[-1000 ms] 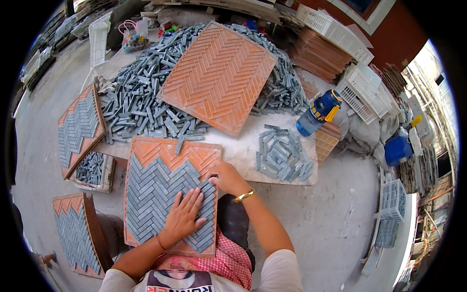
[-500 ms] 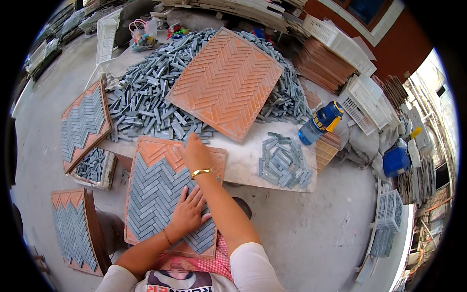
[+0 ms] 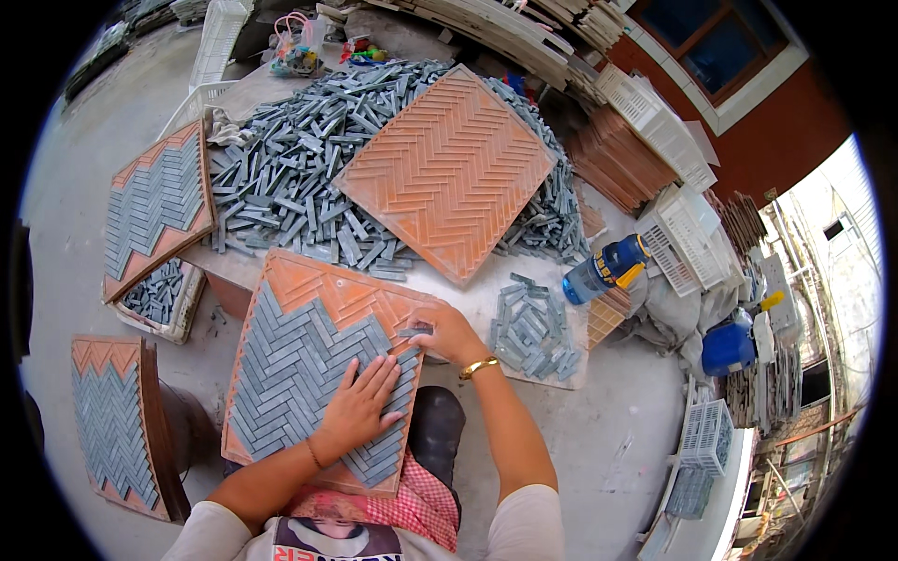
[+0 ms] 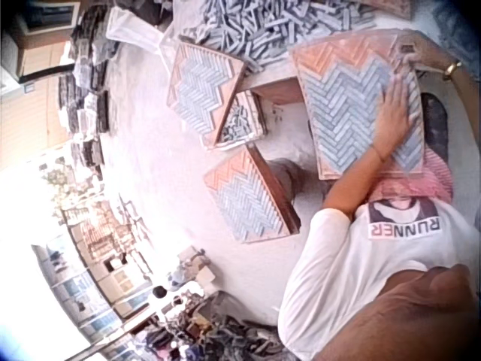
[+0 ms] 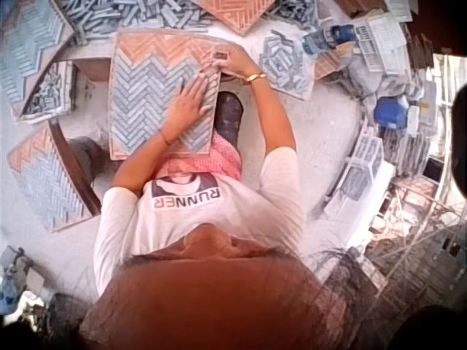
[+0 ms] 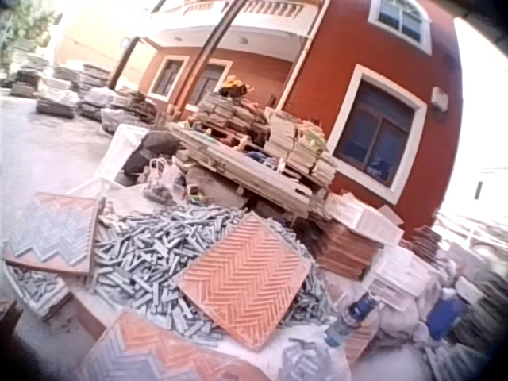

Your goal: The person arranges small gray rectangular tiles onto a patterned board in a herringbone layout. They pick tiles from a nearby pile, place them into the grooves, and occasionally adjust the board or stack completed boards.

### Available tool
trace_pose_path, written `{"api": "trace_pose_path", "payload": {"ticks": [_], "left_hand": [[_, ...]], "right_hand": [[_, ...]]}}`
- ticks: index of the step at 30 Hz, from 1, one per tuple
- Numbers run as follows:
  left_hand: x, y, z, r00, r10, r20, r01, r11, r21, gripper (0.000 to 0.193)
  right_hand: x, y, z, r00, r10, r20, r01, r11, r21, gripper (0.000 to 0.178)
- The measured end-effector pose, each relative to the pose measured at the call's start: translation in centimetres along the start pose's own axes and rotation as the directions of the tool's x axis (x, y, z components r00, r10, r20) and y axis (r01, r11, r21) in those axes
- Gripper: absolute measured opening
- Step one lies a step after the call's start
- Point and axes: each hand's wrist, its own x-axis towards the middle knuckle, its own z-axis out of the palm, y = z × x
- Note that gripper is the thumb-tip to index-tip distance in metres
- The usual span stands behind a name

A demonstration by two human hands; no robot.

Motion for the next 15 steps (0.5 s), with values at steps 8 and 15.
{"api": "trace_pose_path", "payload": {"ticks": [8, 15], "left_hand": [[0.2, 0.1, -0.1, 1.0, 0.01, -0.012, -0.009, 1.0, 0.011, 0.075], [0.2, 0.2, -0.6, 1.0, -0.005, 0.008, 0.004, 1.0, 0.021, 0.072]], "right_hand": [[-1.0, 0.8, 0.8, 0.99, -0.138, 0.036, 0.141, 0.986, -0.089, 0.023], [-1.0, 0.2, 1.1, 0.979, -0.201, 0.023, 0.202, 0.977, -0.074, 0.014]]}}
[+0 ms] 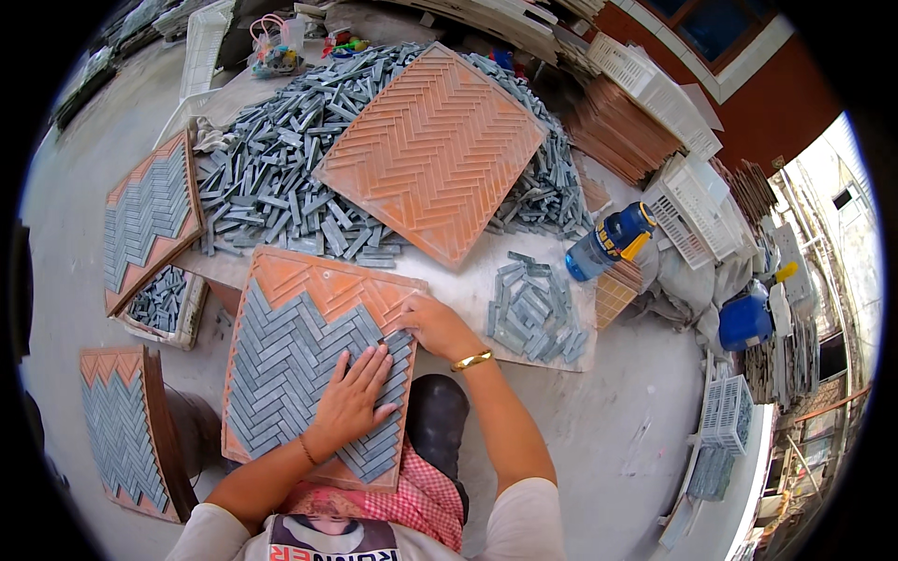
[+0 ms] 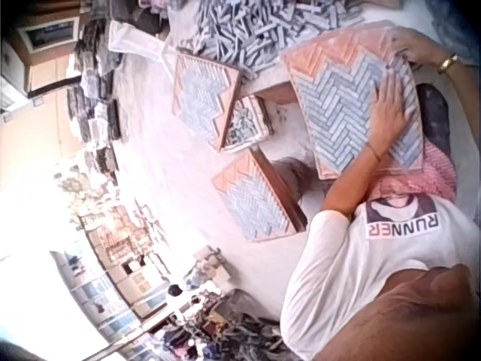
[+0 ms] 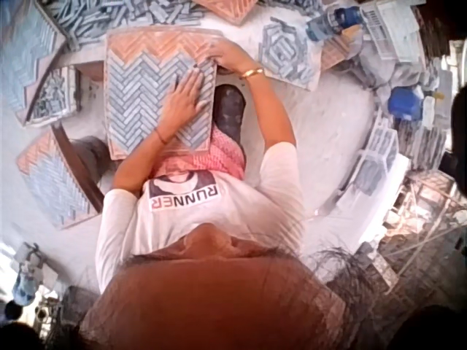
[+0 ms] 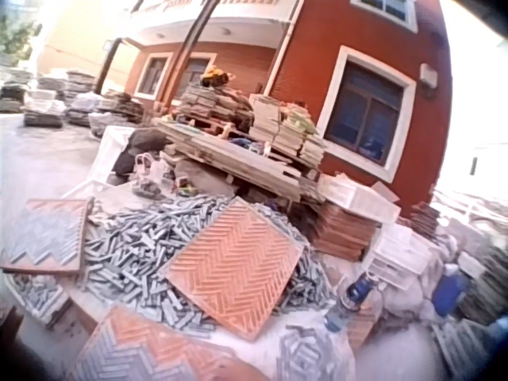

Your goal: The person arranges small gray rectangular tiles onto a patterned board in a herringbone layout. They pick tiles from a nearby pile, place them into the grooves, and occasionally adjust the board or stack completed boards.

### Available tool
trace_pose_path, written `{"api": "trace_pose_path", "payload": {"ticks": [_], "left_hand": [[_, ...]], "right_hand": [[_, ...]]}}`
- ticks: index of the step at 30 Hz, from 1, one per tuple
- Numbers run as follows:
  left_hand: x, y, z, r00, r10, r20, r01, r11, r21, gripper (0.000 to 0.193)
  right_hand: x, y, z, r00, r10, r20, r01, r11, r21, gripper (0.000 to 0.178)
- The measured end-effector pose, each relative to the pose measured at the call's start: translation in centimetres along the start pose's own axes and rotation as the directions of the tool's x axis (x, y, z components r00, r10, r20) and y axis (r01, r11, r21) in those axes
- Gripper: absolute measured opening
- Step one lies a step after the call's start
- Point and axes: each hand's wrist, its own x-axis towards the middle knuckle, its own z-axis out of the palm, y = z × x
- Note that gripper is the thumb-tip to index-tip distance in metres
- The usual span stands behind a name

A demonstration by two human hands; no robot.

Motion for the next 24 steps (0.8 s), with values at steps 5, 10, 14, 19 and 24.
{"api": "trace_pose_path", "payload": {"ticks": [5, 10, 14, 19, 24], "left_hand": [[0.3, 0.2, 0.1, 1.0, 0.006, 0.003, -0.006, 1.0, 0.007, 0.072], [0.4, 0.2, 0.1, 1.0, 0.008, 0.002, -0.008, 1.0, 0.022, 0.073], [0.1, 0.1, 0.2, 1.0, 0.013, -0.011, -0.013, 1.0, 0.027, 0.073], [-0.1, 0.1, 0.1, 1.0, 0.019, -0.013, -0.019, 1.0, -0.014, 0.072], [-0.5, 0.0, 0.5, 0.999, 0.024, -0.049, -0.025, 0.999, -0.03, 0.072]], "right_hand": [[0.0, 0.9, 0.8, 0.996, -0.052, -0.075, 0.054, 0.998, 0.03, 0.013], [0.4, 0.5, 1.7, 0.996, -0.033, -0.088, 0.038, 0.998, 0.05, 0.008], [0.4, -0.5, 1.4, 0.973, 0.165, -0.162, -0.159, 0.986, 0.054, 0.009], [0.1, -2.2, 1.5, 0.933, 0.33, -0.143, -0.317, 0.943, 0.103, 0.011], [1.3, -3.9, 1.7, 0.928, 0.268, -0.258, -0.315, 0.936, -0.159, 0.024]]}}
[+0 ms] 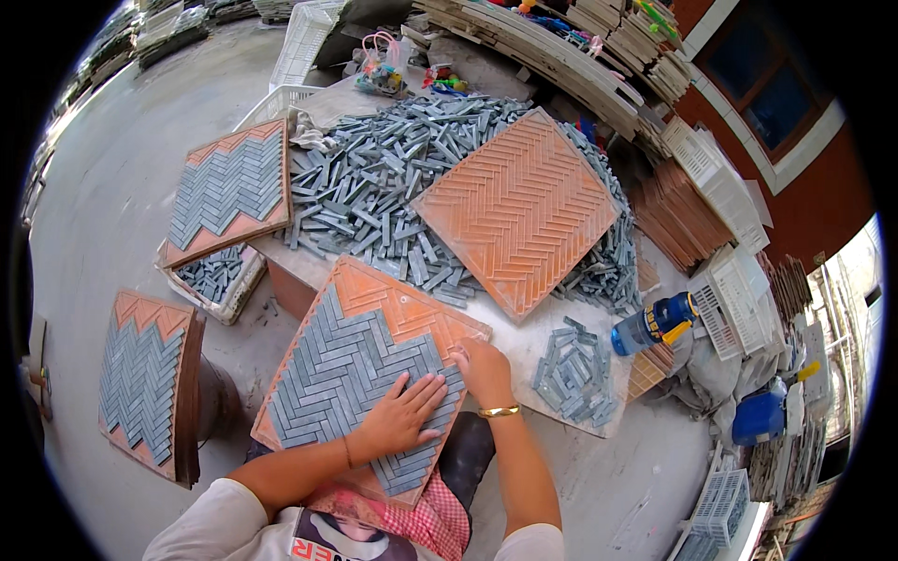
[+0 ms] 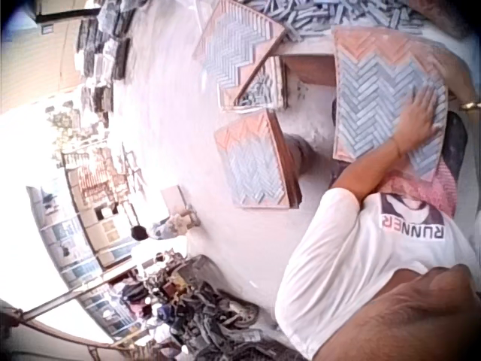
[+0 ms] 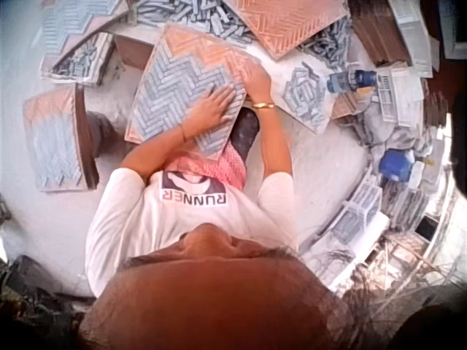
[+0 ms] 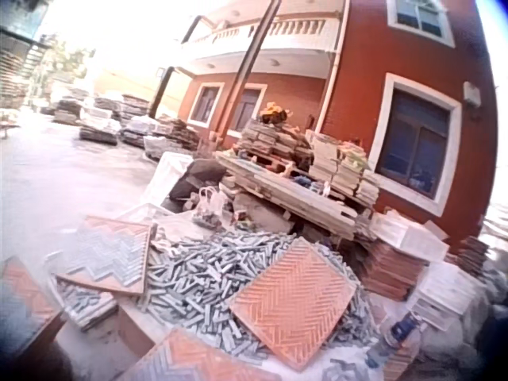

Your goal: The person arranges small gray rectangular tiles onto a patterned board in a herringbone layout. They pick tiles from a nearby pile, place them into the grooves, and occasionally adjust the board or stack completed boards.

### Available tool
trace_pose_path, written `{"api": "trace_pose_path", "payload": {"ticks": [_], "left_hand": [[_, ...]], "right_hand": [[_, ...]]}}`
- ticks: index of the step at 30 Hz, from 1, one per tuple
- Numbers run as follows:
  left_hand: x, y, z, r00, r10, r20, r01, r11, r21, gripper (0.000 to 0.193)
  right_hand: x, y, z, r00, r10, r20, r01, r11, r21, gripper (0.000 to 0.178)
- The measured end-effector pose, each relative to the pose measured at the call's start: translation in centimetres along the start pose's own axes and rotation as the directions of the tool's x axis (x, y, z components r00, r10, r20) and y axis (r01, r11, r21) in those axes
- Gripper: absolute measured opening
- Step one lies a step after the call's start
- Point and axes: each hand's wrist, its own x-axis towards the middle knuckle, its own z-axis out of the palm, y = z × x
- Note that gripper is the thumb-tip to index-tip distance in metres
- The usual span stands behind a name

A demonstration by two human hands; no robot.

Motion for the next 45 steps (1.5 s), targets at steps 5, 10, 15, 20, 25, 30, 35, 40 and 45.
{"api": "trace_pose_path", "payload": {"ticks": [5, 10, 15, 20, 25, 30, 35, 40, 45], "left_hand": [[0.0, -0.5, 0.3, 0.987, 0.152, 0.045, -0.14, 0.971, -0.195, 0.066], [-6.7, -1.5, -1.1, 0.981, 0.192, -0.006, -0.185, 0.935, -0.301, 0.06], [-13.3, -6.4, -10.0, 0.961, -0.164, -0.221, 0.11, 0.965, -0.238, 0.048], [-20.3, -11.7, -13.2, 0.532, -0.763, -0.367, 0.572, 0.644, -0.508, 0.035], [-19.6, -12.6, -11.8, 0.563, -0.741, -0.365, 0.542, 0.665, -0.513, 0.037], [-12.5, -12.8, -10.3, 0.811, -0.502, -0.3, 0.445, 0.863, -0.239, 0.053], [-4.5, -14.0, -8.0, 0.933, -0.274, -0.232, 0.274, 0.961, -0.031, 0.065], [-1.6, -15.0, -4.7, 0.933, -0.244, -0.265, 0.271, 0.96, 0.068, 0.072], [-1.8, -13.8, -5.3, 0.931, -0.281, -0.233, 0.311, 0.945, 0.104, 0.074]], "right_hand": [[0.7, -1.7, 4.5, 0.954, -0.266, -0.135, 0.267, 0.964, -0.008, 0.069], [0.2, -2.3, 6.7, 0.97, -0.232, 0.064, 0.241, 0.95, -0.198, 0.082], [-0.2, -3.2, 4.3, 0.983, -0.183, -0.012, 0.178, 0.968, -0.175, 0.084], [-2.3, -3.2, 6.2, 0.986, -0.167, 0.03, 0.169, 0.95, -0.262, 0.084], [-2.7, -3.3, 4.3, 0.999, 0.008, -0.034, -0.013, 0.988, -0.152, 0.082], [-5.3, -2.3, 4.8, 0.967, 0.254, 0.01, -0.25, 0.957, -0.145, 0.085], [-5.8, -1.5, 6.2, 0.984, 0.169, -0.056, -0.178, 0.956, -0.234, 0.087], [-6.0, -1.8, 6.8, 0.988, 0.141, -0.068, -0.154, 0.954, -0.256, 0.086], [-6.7, -0.9, 7.3, 0.984, 0.153, -0.091, -0.17, 0.956, -0.24, 0.086]]}}
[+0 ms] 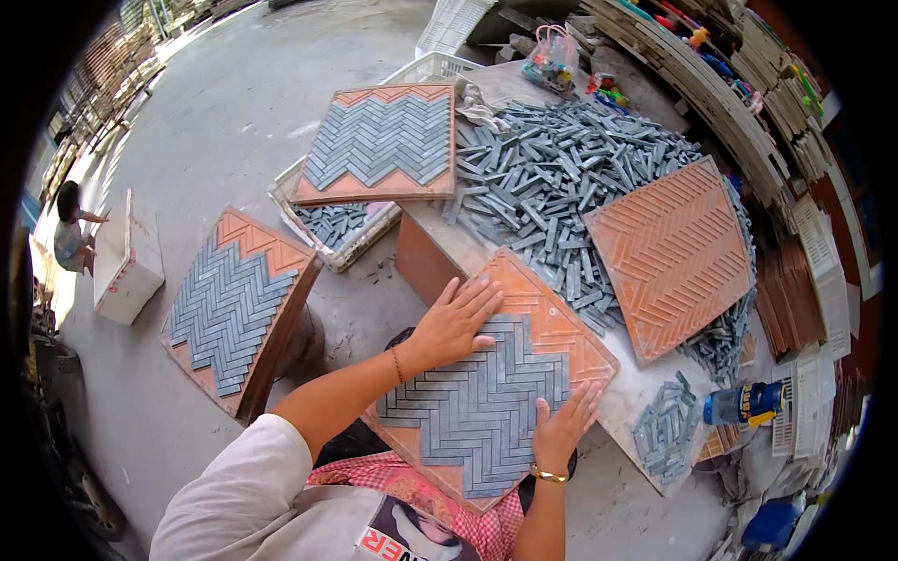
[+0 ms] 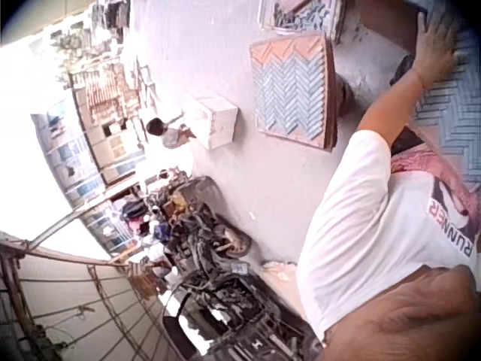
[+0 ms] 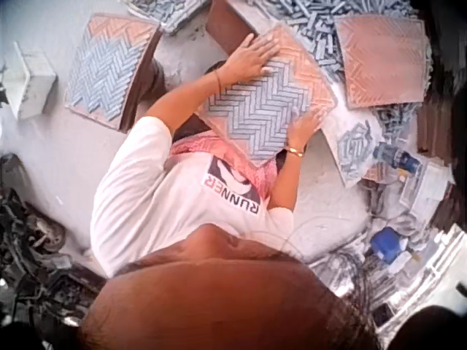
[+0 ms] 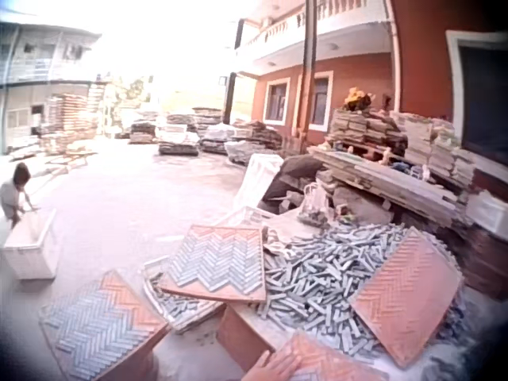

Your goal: The person arranges small gray rectangular tiles onto a patterned board in a herringbone layout. They pick tiles from a nearby pile, place them into the grooves, and occasionally adjust the board or stack completed boards.

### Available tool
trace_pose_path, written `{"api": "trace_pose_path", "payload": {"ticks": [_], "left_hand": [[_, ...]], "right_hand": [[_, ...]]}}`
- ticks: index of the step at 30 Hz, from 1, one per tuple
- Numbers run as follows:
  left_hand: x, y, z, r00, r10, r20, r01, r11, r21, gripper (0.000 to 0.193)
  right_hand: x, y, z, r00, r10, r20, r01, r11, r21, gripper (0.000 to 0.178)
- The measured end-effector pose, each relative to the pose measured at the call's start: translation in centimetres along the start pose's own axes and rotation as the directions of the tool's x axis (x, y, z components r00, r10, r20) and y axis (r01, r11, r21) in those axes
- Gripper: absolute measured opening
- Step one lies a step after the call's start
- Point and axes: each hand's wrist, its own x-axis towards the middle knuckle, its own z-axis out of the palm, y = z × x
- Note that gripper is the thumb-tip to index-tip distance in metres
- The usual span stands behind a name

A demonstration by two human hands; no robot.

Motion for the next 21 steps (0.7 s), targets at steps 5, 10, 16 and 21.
{"api": "trace_pose_path", "payload": {"ticks": [5, 10, 16, 21], "left_hand": [[-2.2, 0.5, 0.2, 1.0, -0.008, -0.015, 0.009, 1.0, 0.008, 0.079], [-5.6, 1.4, -1.6, 0.993, -0.072, 0.095, 0.08, 0.993, -0.083, 0.076], [-13.2, -4.1, -7.7, 0.93, -0.345, -0.125, 0.338, 0.938, -0.077, 0.071], [-18.3, -15.2, -10.2, 0.741, -0.646, -0.183, 0.671, 0.723, 0.164, 0.07]], "right_hand": [[-0.3, -0.7, -0.6, 0.998, 0.05, 0.037, -0.05, 0.999, -0.006, 0.083], [0.3, -0.8, -0.7, 0.993, 0.091, 0.081, -0.091, 0.996, -0.008, 0.08], [0.8, -0.2, -1.0, 0.993, 0.091, 0.071, -0.092, 0.996, 0.004, 0.077], [0.9, -0.3, -1.0, 0.988, 0.124, 0.089, -0.119, 0.991, -0.056, 0.074]]}}
